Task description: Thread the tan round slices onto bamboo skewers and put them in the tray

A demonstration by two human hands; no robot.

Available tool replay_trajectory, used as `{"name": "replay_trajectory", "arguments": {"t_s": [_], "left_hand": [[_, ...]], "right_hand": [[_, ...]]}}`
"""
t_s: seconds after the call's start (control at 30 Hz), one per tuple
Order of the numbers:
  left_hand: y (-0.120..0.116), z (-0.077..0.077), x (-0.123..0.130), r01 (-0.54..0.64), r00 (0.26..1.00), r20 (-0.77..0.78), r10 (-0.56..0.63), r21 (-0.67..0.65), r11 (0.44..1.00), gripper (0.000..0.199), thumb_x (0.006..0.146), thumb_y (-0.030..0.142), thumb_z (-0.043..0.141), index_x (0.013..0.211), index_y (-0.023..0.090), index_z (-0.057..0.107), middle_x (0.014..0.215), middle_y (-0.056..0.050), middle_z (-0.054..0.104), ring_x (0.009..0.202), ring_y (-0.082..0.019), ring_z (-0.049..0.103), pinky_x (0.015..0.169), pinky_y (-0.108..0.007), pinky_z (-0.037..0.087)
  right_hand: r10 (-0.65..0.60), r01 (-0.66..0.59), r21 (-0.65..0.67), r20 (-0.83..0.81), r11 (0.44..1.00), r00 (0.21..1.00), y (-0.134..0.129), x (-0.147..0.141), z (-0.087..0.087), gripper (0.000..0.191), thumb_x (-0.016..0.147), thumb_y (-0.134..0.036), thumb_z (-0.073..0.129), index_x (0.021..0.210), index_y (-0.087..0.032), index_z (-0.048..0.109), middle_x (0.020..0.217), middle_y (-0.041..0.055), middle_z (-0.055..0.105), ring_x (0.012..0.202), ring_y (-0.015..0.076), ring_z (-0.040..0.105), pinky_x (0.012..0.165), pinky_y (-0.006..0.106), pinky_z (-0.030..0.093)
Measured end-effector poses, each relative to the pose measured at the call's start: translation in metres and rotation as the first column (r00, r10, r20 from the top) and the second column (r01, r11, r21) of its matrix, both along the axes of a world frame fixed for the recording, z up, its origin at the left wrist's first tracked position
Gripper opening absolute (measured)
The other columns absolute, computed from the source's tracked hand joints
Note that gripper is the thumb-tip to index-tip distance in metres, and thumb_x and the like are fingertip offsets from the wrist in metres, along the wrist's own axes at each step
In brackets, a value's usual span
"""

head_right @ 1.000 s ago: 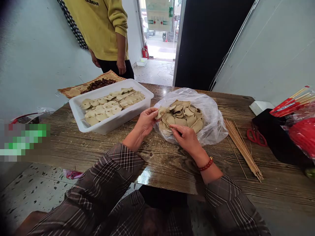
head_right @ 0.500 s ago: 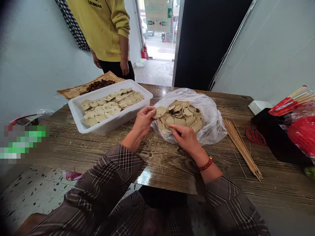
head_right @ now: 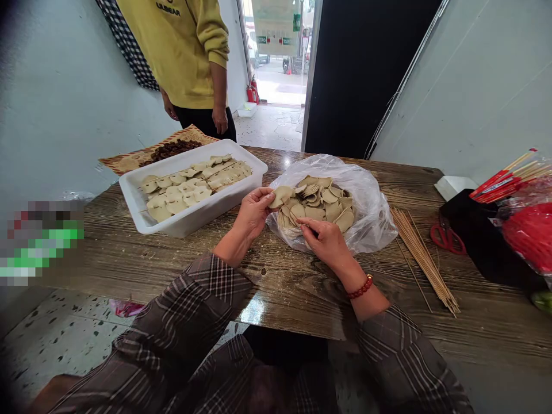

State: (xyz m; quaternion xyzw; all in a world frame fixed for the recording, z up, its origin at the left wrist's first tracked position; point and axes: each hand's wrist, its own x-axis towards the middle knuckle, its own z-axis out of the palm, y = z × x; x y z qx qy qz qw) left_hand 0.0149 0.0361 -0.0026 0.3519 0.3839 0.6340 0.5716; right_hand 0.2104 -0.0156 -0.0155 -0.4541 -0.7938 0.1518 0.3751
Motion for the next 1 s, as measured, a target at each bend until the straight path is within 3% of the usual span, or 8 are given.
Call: {"name": "replay_trajectory", "arguments": {"t_s": [0.2, 0.53, 1.0], "left_hand": [[-0.003, -0.001, 0.001, -0.002, 1.0, 0.0, 0.002, -0.032, 1.0, 0.036, 0.055, 0.031, 0.084, 0.078, 0.015, 0.061, 0.067, 0.003, 0.06, 0.057, -0.008, 0.055, 0.053, -0.021, 0.046], [-0.005, -0.007, 0.005, 0.048, 0.998, 0.036, -0.047, -0.031, 0.998, 0.031, 0.058, 0.029, 0.082, 0.077, 0.015, 0.061, 0.064, 0.003, 0.06, 0.055, -0.008, 0.053, 0.052, -0.021, 0.045], [-0.003, 0.0, 0.002, 0.032, 0.997, -0.068, -0.028, 0.05, 0.998, 0.027, 0.062, 0.028, 0.079, 0.08, 0.014, 0.063, 0.069, 0.002, 0.063, 0.059, -0.008, 0.055, 0.053, -0.019, 0.046]], "right_hand": [[0.043, -0.042, 0.029, -0.034, 0.999, 0.999, -0.001, 0.002, -0.004, 0.029, 0.093, -0.028, 0.052, 0.109, -0.021, 0.075, 0.103, 0.008, 0.078, 0.089, 0.0222, 0.074, 0.08, 0.035, 0.058], [0.06, -0.057, 0.044, -0.05, 0.997, 0.997, 0.001, 0.002, -0.01, 0.029, 0.091, -0.029, 0.054, 0.108, -0.02, 0.075, 0.104, 0.0089, 0.077, 0.091, 0.0244, 0.074, 0.08, 0.037, 0.06], [-0.011, 0.009, -0.047, -0.035, 0.999, 0.999, 0.0, -0.001, 0.002, 0.031, 0.092, -0.027, 0.052, 0.107, -0.015, 0.076, 0.084, 0.0074, 0.077, 0.069, 0.0183, 0.07, 0.066, 0.029, 0.054]]}}
